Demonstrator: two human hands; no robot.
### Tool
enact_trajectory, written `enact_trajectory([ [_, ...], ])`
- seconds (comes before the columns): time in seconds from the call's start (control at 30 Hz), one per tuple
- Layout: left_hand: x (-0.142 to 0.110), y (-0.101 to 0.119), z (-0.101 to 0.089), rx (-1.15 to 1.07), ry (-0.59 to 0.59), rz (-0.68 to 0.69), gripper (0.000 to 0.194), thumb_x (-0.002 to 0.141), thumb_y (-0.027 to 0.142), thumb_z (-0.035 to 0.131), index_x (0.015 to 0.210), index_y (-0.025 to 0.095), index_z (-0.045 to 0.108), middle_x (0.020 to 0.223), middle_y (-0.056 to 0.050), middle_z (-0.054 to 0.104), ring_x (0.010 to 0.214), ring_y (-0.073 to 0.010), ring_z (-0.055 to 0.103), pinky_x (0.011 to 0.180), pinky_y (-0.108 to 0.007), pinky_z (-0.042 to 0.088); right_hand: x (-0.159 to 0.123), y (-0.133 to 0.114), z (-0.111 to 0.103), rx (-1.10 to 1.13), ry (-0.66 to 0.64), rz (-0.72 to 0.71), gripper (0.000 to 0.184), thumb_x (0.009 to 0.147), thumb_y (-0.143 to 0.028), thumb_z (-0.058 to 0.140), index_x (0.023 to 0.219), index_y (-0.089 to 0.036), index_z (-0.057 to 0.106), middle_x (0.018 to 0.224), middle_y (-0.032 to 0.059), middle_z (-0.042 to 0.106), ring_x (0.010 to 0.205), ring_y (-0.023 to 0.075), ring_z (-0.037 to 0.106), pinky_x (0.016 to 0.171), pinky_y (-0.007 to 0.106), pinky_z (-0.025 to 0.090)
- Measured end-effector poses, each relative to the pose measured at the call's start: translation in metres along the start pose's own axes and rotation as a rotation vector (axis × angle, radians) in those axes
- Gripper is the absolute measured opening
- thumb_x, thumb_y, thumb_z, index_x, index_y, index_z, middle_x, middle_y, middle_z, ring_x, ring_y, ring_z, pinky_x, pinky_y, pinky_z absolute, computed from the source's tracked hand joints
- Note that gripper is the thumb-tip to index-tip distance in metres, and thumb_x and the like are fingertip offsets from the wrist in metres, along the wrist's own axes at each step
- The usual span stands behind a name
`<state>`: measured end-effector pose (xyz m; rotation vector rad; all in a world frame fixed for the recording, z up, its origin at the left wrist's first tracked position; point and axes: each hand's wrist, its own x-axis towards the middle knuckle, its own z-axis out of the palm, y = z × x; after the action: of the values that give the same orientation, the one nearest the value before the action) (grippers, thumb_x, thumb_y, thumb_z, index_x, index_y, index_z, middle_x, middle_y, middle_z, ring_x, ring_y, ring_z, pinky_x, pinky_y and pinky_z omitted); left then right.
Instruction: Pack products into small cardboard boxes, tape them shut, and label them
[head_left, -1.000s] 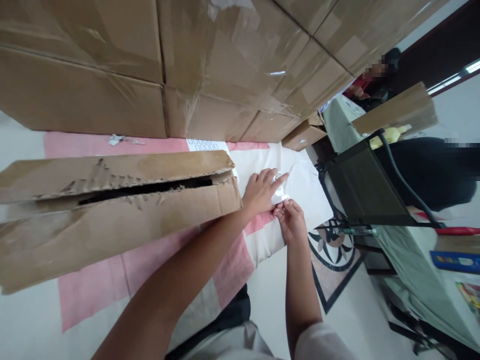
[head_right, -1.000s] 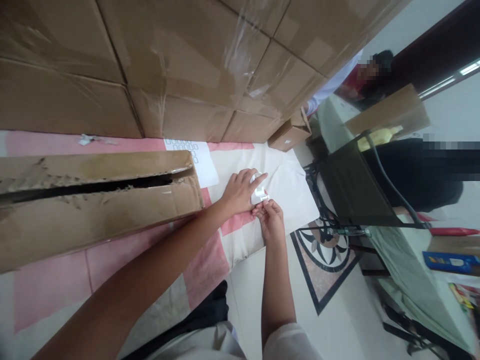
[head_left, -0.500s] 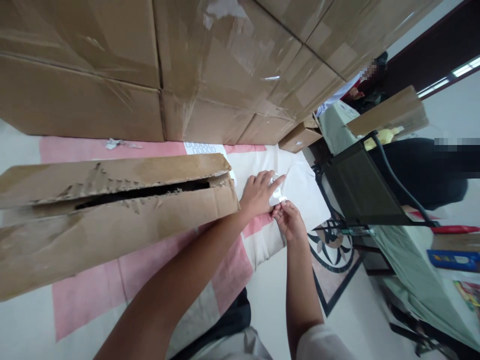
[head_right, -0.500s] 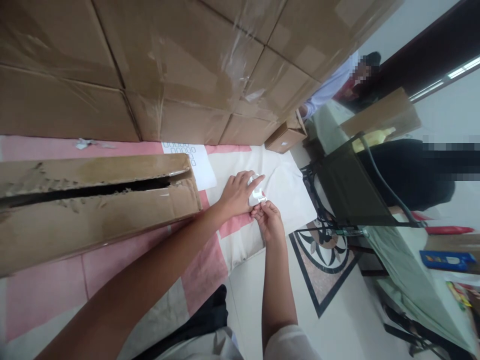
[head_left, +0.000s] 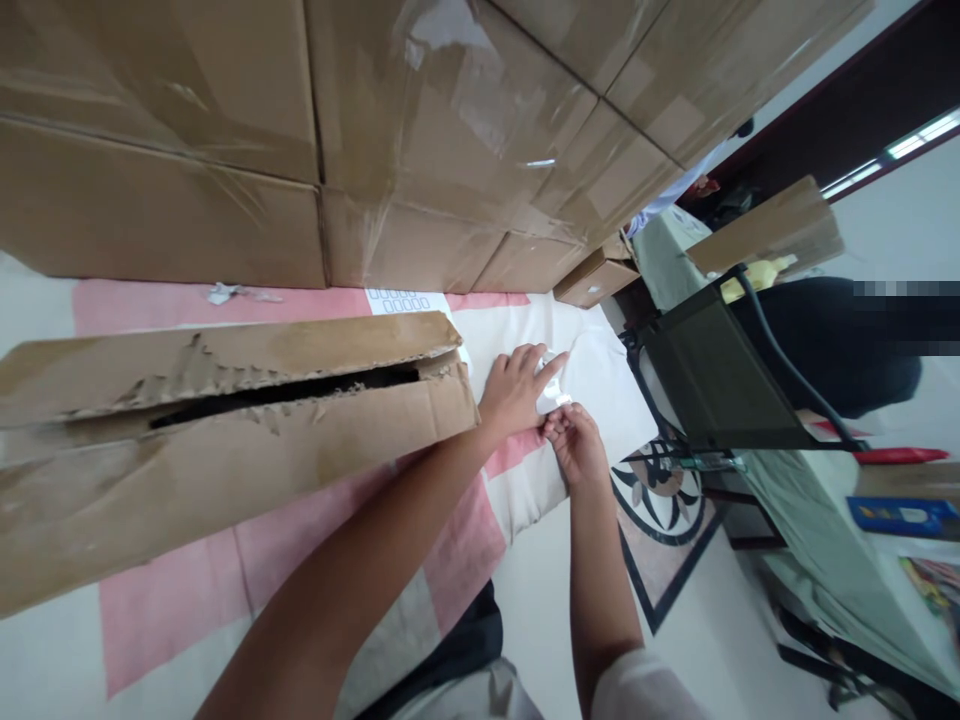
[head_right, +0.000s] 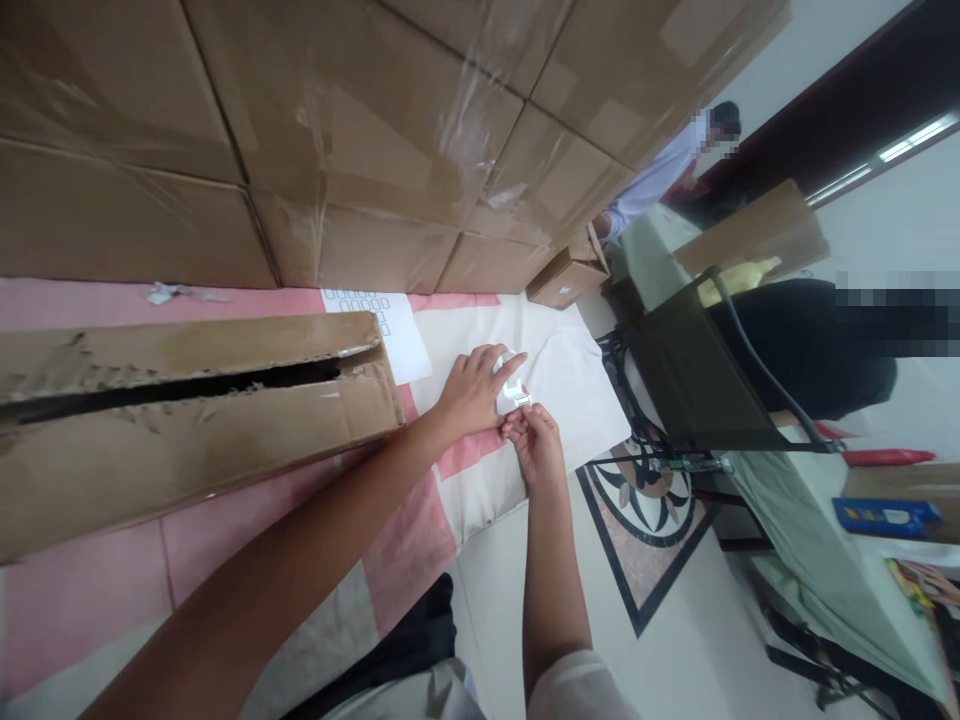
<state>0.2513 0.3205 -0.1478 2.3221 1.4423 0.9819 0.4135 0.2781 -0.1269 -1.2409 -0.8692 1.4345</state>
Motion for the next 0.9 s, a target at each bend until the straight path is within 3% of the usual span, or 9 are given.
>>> enact_trajectory([
  [0.9,-0.0002,-0.0003,-0.0002,-0.011,0.021,0.007,0.088,0.081,0.053,0.072,0.157,0.025,0.038,0.157,-0.014,0.045,0.139,-0.0343,0.041,0.101,-0.046,0.039,-0.0003,0.0100,-0.0062,0.000,-0.027,-0.168,0.038,0.077,-0.041,0.088,0.068,-0.020,0.057,0.075,-0.0006,0.073,0.054,0.0099,0.064,0.054,0.023,0.056],
])
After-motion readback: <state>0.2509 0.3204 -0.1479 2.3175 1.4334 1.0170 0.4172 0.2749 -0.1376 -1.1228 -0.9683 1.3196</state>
